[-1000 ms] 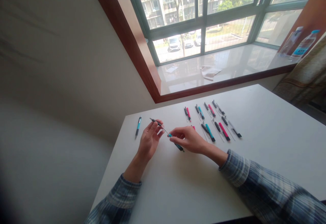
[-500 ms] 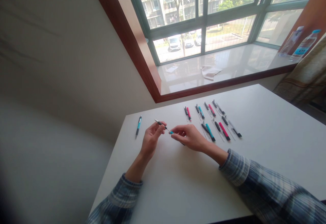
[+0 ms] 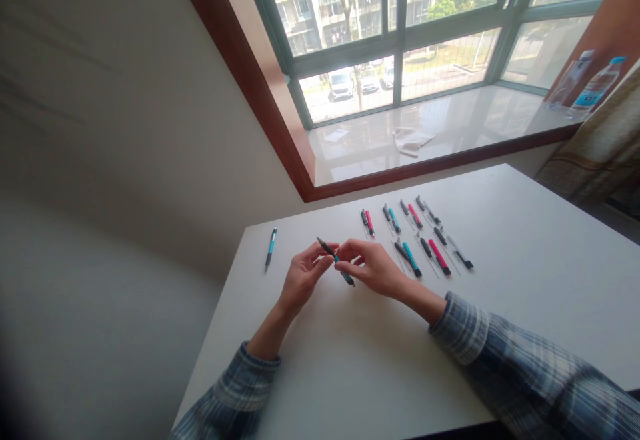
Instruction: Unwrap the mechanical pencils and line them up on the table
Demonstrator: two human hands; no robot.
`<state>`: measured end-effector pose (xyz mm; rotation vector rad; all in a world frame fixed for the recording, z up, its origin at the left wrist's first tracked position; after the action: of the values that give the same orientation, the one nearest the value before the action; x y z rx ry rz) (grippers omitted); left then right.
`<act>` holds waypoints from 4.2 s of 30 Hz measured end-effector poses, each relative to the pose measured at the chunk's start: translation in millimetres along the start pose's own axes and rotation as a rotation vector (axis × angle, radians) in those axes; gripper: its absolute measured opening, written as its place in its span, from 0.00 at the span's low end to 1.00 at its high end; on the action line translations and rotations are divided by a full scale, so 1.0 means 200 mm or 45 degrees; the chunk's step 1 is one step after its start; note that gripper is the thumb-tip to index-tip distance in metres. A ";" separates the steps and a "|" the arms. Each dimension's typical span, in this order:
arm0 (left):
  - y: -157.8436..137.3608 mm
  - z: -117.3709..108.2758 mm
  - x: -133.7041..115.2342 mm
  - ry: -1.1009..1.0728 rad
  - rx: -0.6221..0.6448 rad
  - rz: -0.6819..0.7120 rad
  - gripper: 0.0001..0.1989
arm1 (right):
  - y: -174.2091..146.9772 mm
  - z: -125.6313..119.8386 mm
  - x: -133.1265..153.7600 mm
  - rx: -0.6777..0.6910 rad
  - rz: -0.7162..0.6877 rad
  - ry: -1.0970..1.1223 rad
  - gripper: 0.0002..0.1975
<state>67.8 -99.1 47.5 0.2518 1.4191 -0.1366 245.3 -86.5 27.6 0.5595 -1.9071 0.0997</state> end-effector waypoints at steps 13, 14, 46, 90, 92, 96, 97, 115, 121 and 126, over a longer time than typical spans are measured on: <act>-0.02 0.05 0.05 0.206 -0.010 0.054 0.17 | 0.01 -0.04 0.03 -0.097 0.004 0.109 0.16; -0.02 0.05 0.05 0.220 -0.007 0.065 0.16 | 0.01 -0.04 0.03 -0.101 0.000 0.089 0.16; -0.03 0.04 0.07 0.397 0.003 0.053 0.13 | 0.03 -0.09 -0.03 -0.312 0.006 0.066 0.15; -0.03 0.05 0.06 0.427 0.023 0.073 0.11 | 0.03 -0.07 -0.03 -0.315 -0.005 0.089 0.15; -0.03 0.05 0.06 0.428 0.019 0.070 0.11 | 0.03 -0.07 -0.04 -0.323 0.007 0.103 0.15; -0.03 0.05 0.06 0.428 0.014 0.069 0.12 | 0.03 -0.07 -0.03 -0.271 -0.010 0.102 0.16; -0.03 0.05 0.06 0.427 0.016 0.070 0.12 | 0.03 -0.07 -0.03 -0.280 -0.011 0.097 0.16; -0.03 0.04 0.07 0.431 0.036 0.088 0.12 | 0.03 -0.08 -0.01 -0.267 -0.006 0.094 0.13; -0.03 0.05 0.05 0.430 0.039 0.082 0.11 | 0.02 -0.09 -0.02 -0.351 0.044 0.091 0.14; -0.03 0.05 0.05 0.424 0.033 0.086 0.12 | 0.02 -0.08 -0.01 -0.302 -0.009 0.082 0.12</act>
<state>77.6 -106.0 37.7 0.3557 1.7381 -0.0585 258.1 -75.8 32.7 0.3978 -1.8229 -0.1109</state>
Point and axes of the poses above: each hand's wrist, its own y-axis towards the middle knuckle, its own z-axis out of the palm, x = y × z, the point moved 3 cm from there along y, towards the middle knuckle, and after that the axes turned 15 degrees about -y, right-handed, at the moved point
